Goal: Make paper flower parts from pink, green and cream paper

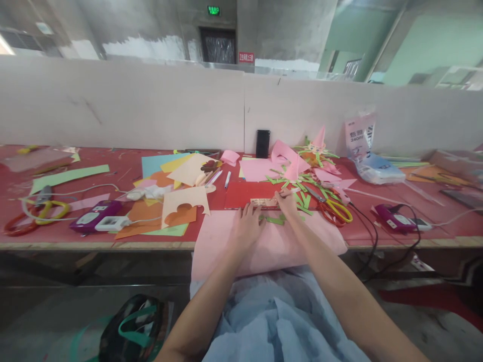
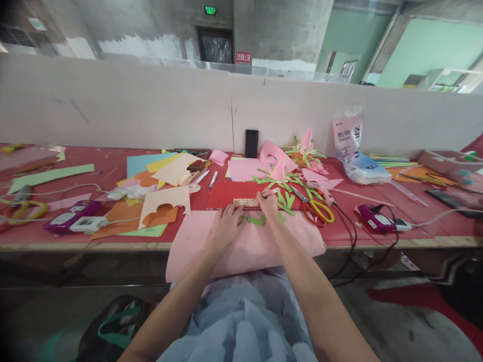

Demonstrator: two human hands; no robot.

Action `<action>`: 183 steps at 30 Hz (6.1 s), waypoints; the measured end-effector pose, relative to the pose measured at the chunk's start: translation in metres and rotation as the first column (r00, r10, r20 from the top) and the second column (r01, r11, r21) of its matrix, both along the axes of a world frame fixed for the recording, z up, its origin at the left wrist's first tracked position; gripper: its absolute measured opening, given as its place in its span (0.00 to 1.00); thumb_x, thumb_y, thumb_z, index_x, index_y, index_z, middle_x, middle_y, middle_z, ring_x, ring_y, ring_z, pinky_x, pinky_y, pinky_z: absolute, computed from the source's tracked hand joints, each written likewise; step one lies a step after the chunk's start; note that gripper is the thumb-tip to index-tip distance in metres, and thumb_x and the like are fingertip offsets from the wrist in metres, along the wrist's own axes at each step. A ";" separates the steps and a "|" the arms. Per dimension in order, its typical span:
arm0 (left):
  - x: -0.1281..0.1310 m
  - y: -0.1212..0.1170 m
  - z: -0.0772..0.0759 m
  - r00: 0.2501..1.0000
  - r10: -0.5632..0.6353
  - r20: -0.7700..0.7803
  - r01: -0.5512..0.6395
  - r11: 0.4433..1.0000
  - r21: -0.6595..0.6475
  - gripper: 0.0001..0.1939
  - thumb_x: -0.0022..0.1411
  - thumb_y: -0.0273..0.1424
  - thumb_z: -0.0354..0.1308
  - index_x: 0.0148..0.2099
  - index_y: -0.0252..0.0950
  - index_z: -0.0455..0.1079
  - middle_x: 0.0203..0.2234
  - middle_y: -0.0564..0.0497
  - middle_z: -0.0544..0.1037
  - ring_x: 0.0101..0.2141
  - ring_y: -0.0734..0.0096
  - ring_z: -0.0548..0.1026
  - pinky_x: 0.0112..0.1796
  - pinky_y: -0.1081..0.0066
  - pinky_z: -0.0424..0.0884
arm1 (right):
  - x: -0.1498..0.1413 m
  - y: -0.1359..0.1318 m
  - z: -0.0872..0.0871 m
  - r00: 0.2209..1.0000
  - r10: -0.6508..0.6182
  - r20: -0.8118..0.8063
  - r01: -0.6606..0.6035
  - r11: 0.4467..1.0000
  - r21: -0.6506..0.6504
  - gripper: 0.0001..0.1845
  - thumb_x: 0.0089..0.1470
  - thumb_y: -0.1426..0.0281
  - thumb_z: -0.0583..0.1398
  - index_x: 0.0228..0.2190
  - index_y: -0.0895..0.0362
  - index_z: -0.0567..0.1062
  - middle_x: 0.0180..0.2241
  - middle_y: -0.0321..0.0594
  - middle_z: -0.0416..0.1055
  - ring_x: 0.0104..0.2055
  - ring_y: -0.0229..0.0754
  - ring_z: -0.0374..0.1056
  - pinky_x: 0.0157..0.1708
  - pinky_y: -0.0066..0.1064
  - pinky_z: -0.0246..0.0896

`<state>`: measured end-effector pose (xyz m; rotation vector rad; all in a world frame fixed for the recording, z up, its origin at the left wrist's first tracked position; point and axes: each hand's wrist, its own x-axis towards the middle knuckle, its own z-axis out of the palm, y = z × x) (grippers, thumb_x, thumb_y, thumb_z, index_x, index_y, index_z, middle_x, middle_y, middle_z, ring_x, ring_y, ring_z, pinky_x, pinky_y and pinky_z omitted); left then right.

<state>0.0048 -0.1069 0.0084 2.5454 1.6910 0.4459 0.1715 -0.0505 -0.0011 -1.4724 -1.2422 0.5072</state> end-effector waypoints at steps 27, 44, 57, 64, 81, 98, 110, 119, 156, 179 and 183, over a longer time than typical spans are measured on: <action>0.001 0.000 -0.003 1.000 -0.009 0.018 0.008 1.000 0.022 0.23 0.64 0.35 0.45 0.60 0.36 0.58 0.60 0.41 0.59 0.61 0.56 0.54 0.58 0.53 0.49 | 0.001 0.000 0.000 1.000 0.005 0.015 -0.004 1.000 -0.015 0.11 0.47 0.63 0.53 0.19 0.51 0.58 0.14 0.33 0.67 0.22 0.42 0.68 0.28 0.32 0.62; 0.001 0.001 -0.002 1.000 0.000 0.002 0.000 1.000 0.004 0.24 0.63 0.35 0.46 0.60 0.33 0.58 0.60 0.41 0.60 0.60 0.56 0.55 0.58 0.55 0.48 | -0.006 -0.007 0.005 0.988 0.153 0.020 -0.153 0.988 -0.006 0.16 0.48 0.58 0.54 0.18 0.52 0.57 0.12 0.30 0.63 0.21 0.39 0.67 0.26 0.29 0.60; 0.000 0.001 -0.003 1.000 -0.001 0.010 0.001 1.000 0.013 0.24 0.63 0.35 0.46 0.60 0.35 0.58 0.59 0.41 0.60 0.60 0.56 0.56 0.58 0.54 0.49 | -0.005 -0.005 0.004 0.988 0.154 0.003 -0.154 0.988 -0.025 0.16 0.47 0.58 0.55 0.18 0.52 0.57 0.13 0.31 0.64 0.21 0.40 0.67 0.26 0.30 0.61; 0.000 0.000 0.000 1.000 0.000 -0.002 0.000 1.000 0.002 0.23 0.63 0.35 0.45 0.59 0.34 0.59 0.59 0.41 0.60 0.59 0.57 0.56 0.58 0.55 0.49 | -0.004 -0.004 0.002 0.985 0.173 -0.019 -0.173 0.984 -0.038 0.15 0.46 0.58 0.55 0.18 0.51 0.57 0.12 0.30 0.63 0.22 0.41 0.68 0.25 0.30 0.62; 0.001 -0.001 0.001 1.000 0.002 -0.013 -0.002 1.000 -0.012 0.23 0.63 0.35 0.45 0.59 0.34 0.59 0.60 0.40 0.60 0.60 0.56 0.56 0.58 0.55 0.49 | -0.003 -0.005 0.003 0.994 0.109 0.024 -0.108 0.993 -0.056 0.13 0.45 0.61 0.54 0.18 0.51 0.57 0.11 0.30 0.62 0.20 0.41 0.66 0.25 0.29 0.59; 0.002 0.000 0.000 1.000 0.008 -0.005 -0.008 1.000 -0.002 0.23 0.64 0.36 0.46 0.60 0.34 0.59 0.59 0.41 0.60 0.60 0.56 0.56 0.58 0.54 0.50 | -0.003 -0.005 0.004 0.996 0.094 0.001 -0.094 0.994 -0.055 0.13 0.44 0.61 0.54 0.18 0.52 0.57 0.11 0.30 0.62 0.20 0.41 0.67 0.23 0.28 0.59; 0.001 0.002 -0.007 1.000 0.000 0.000 0.000 1.000 0.021 0.23 0.64 0.36 0.46 0.60 0.35 0.58 0.60 0.41 0.59 0.60 0.56 0.55 0.58 0.54 0.49 | -0.001 -0.002 0.000 0.998 0.057 -0.029 -0.058 0.998 -0.035 0.12 0.45 0.61 0.53 0.18 0.51 0.56 0.11 0.29 0.62 0.19 0.41 0.66 0.23 0.29 0.59; 0.002 0.001 -0.003 1.000 -0.001 0.013 0.001 1.000 0.001 0.24 0.63 0.35 0.46 0.59 0.33 0.58 0.60 0.40 0.59 0.60 0.56 0.55 0.58 0.55 0.48 | -0.001 -0.004 0.002 0.998 0.049 -0.031 -0.050 0.997 -0.060 0.12 0.43 0.63 0.54 0.18 0.51 0.55 0.10 0.29 0.61 0.18 0.40 0.65 0.23 0.29 0.59; 0.001 -0.001 0.000 1.000 -0.009 0.010 0.009 1.000 0.011 0.23 0.64 0.35 0.46 0.59 0.34 0.58 0.60 0.41 0.59 0.60 0.56 0.54 0.58 0.54 0.49 | -0.003 -0.007 0.007 1.000 -0.008 -0.017 0.007 0.998 -0.068 0.09 0.42 0.65 0.53 0.18 0.52 0.56 0.11 0.29 0.62 0.20 0.41 0.67 0.21 0.27 0.56; 0.000 -0.001 0.000 1.000 -0.014 0.009 0.014 1.000 0.007 0.23 0.64 0.35 0.44 0.60 0.35 0.58 0.60 0.41 0.59 0.61 0.56 0.54 0.58 0.53 0.49 | -0.002 -0.006 0.005 0.998 -0.035 -0.055 0.032 0.998 -0.054 0.09 0.43 0.63 0.52 0.19 0.51 0.56 0.12 0.30 0.62 0.19 0.41 0.67 0.21 0.29 0.58; 0.000 0.000 -0.002 1.000 -0.009 0.009 0.009 1.000 0.012 0.23 0.64 0.36 0.45 0.60 0.36 0.58 0.60 0.41 0.59 0.60 0.56 0.54 0.58 0.53 0.49 | -0.002 -0.006 0.006 0.999 -0.032 -0.034 0.030 0.998 -0.053 0.09 0.43 0.64 0.53 0.19 0.51 0.56 0.12 0.31 0.64 0.19 0.41 0.66 0.22 0.29 0.59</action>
